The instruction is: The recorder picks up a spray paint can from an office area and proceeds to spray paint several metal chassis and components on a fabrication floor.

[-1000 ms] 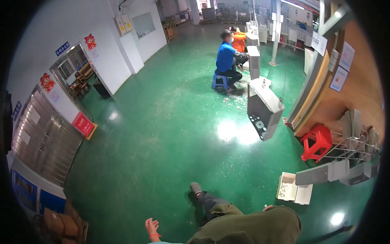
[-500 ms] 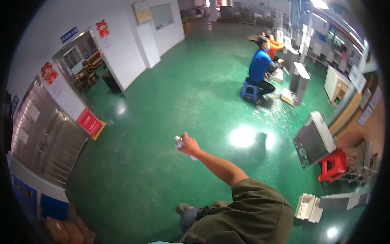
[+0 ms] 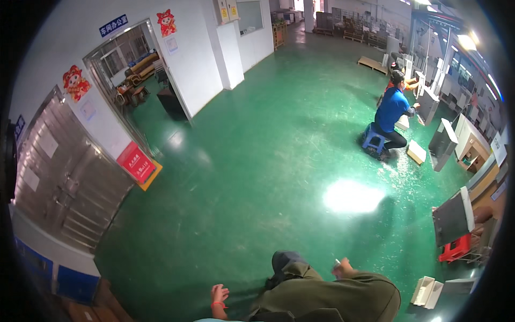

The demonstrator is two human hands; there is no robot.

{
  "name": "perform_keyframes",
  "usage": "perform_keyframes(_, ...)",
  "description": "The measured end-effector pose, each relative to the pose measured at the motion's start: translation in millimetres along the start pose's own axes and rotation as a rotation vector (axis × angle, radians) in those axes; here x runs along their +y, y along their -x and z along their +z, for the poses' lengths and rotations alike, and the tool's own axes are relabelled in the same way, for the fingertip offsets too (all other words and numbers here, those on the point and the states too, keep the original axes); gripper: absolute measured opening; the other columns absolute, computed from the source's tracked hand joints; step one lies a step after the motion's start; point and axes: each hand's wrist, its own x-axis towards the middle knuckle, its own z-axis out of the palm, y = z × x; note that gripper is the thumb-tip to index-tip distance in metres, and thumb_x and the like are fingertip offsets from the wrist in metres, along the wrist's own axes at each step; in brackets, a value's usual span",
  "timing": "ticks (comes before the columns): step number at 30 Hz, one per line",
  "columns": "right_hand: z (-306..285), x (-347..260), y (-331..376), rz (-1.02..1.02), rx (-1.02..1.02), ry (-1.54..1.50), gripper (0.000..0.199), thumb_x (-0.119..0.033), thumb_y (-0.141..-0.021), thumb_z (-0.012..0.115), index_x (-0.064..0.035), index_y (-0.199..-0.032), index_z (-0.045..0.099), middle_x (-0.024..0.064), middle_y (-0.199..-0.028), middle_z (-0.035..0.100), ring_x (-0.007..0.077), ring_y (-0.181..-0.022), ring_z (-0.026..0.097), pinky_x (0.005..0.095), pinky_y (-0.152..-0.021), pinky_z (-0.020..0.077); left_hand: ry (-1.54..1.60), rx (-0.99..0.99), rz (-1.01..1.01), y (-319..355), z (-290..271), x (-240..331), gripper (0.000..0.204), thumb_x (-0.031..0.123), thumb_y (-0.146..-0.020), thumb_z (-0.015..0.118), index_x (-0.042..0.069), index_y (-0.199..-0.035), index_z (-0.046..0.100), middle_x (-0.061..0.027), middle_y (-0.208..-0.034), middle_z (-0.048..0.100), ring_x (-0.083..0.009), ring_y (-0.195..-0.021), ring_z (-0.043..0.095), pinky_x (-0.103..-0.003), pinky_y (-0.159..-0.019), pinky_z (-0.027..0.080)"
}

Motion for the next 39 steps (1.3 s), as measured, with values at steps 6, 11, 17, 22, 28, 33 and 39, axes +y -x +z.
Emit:
perform_keyframes(6,141.2,-70.5,-33.8,0.541,0.32,0.417,0.049,-0.036,-0.086,0.076,-0.0067,-0.118,0.054,0.0105,-0.098,0.065,0.0246,-0.088,0.064,0.0441,-0.073,0.0533,0.08,0.115,0.031,-133.5,-48.7,166.7,0.034,0.033,-0.094,0.063,0.012,-0.12,0.056,-0.014,-0.089,0.071,-0.0265,-0.079,0.071,-0.038,-0.068,0.054)
perform_keyframes(11,279.9,-328.4,-173.9,-0.006,-0.09,0.164,0.088,-0.04,-0.07,0.088,0.0011,-0.136,0.045,0.0198,-0.111,0.069,0.0352,-0.104,0.07,0.0445,-0.081,0.0595,0.023,0.08,-0.18,-198.8,-59.1,225.8,0.035,0.034,-0.09,0.067,0.011,-0.117,0.061,-0.0141,-0.089,0.072,-0.0293,-0.081,0.072,-0.041,-0.069,0.055)
perform_keyframes(17,411.5,-865.1,-253.6,-0.631,-0.041,0.483,0.094,-0.043,-0.076,0.082,-0.0034,-0.146,0.033,0.0191,-0.132,0.064,0.0389,-0.119,0.065,0.0527,-0.098,0.0508,-0.089,-0.062,-0.339,-254.6,-26.1,301.2,0.036,0.035,-0.088,0.069,0.011,-0.114,0.064,-0.0138,-0.09,0.072,-0.0306,-0.083,0.072,-0.043,-0.07,0.055)
perform_keyframes(22,485.1,-1175.8,-195.5,-1.047,-0.007,0.234,0.075,-0.034,-0.07,0.085,-0.0093,-0.127,0.042,0.0214,-0.116,0.067,0.0439,-0.103,0.067,0.0505,-0.084,0.0545,-0.14,-0.131,-0.32,-365.9,-33.7,398.7,0.037,0.036,-0.086,0.071,0.011,-0.112,0.066,-0.0136,-0.09,0.073,-0.0316,-0.084,0.072,-0.045,-0.071,0.056)
perform_keyframes(28,589.5,-1238.2,-239.4,-1.102,0.05,0.253,0.075,-0.037,-0.073,0.085,-0.0091,-0.128,0.043,0.0223,-0.115,0.067,0.0447,-0.1,0.068,0.0534,-0.083,0.0542,-0.32,-0.165,-0.187,-550.6,-111.4,561.1,0.037,0.038,-0.083,0.073,0.011,-0.109,0.069,-0.0133,-0.091,0.073,-0.0329,-0.086,0.072,-0.047,-0.073,0.056)
perform_keyframes(33,560.1,-1010.1,-387.4,-0.103,0.307,0.515,0.081,-0.045,-0.087,0.069,-0.0051,-0.149,0.034,0.0207,-0.126,0.068,0.04,-0.115,0.067,0.0512,-0.094,0.0552,-0.753,-0.226,0.607,-732.4,-138.6,743.6,0.035,0.036,-0.087,0.071,0.009,-0.108,0.066,-0.0115,-0.086,0.072,-0.0287,-0.075,0.07,-0.044,-0.063,0.056)
perform_keyframes(39,593.5,-1010.3,-339.4,0.349,0.232,0.423,0.068,-0.041,-0.092,0.064,-0.0062,-0.145,0.04,0.0166,-0.121,0.067,0.0351,-0.108,0.066,0.0498,-0.089,0.0551,0.037,0.077,0.187,-860.2,-225.9,943.6,0.035,0.036,-0.096,0.061,0.005,-0.112,0.06,-0.01,-0.084,0.071,-0.0203,-0.07,0.069,-0.037,-0.053,0.052)
